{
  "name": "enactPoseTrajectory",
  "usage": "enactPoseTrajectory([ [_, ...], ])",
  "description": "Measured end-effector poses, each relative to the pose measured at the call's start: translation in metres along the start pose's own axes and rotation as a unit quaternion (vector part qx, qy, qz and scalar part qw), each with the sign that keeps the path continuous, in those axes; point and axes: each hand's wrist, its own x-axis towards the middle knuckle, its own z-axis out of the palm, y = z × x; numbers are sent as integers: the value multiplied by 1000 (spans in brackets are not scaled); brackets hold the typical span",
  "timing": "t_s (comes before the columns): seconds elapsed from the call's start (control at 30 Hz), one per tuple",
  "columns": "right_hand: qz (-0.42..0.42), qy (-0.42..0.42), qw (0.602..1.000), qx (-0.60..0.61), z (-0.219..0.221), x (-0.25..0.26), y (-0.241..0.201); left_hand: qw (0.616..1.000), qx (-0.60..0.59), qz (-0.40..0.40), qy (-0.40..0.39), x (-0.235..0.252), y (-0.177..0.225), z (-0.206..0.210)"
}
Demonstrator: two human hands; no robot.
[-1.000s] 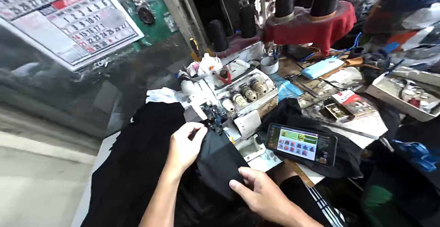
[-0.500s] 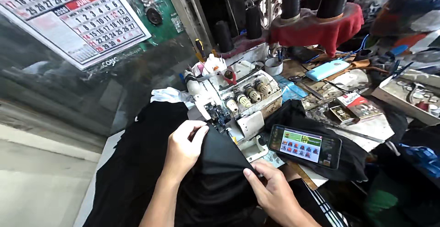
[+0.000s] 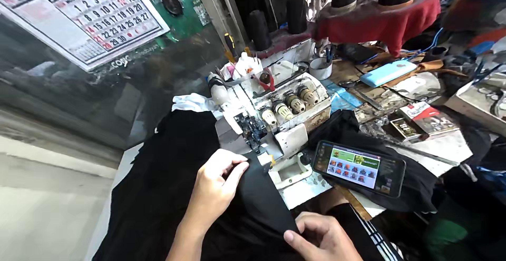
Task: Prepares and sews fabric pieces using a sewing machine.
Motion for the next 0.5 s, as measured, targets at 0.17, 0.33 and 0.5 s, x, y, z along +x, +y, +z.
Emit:
enactPoseTrajectory([
  [0.17, -8, 16, 1000, -1, 7, -4, 1, 998, 55, -27, 32, 3, 11, 7],
  [0.33, -7, 44, 999, -28, 8, -6, 4, 997, 73, -37, 12, 8, 12, 9],
  [0.5, -13, 64, 997, -46, 9, -6, 6, 996, 73, -47, 31, 9, 14, 13],
])
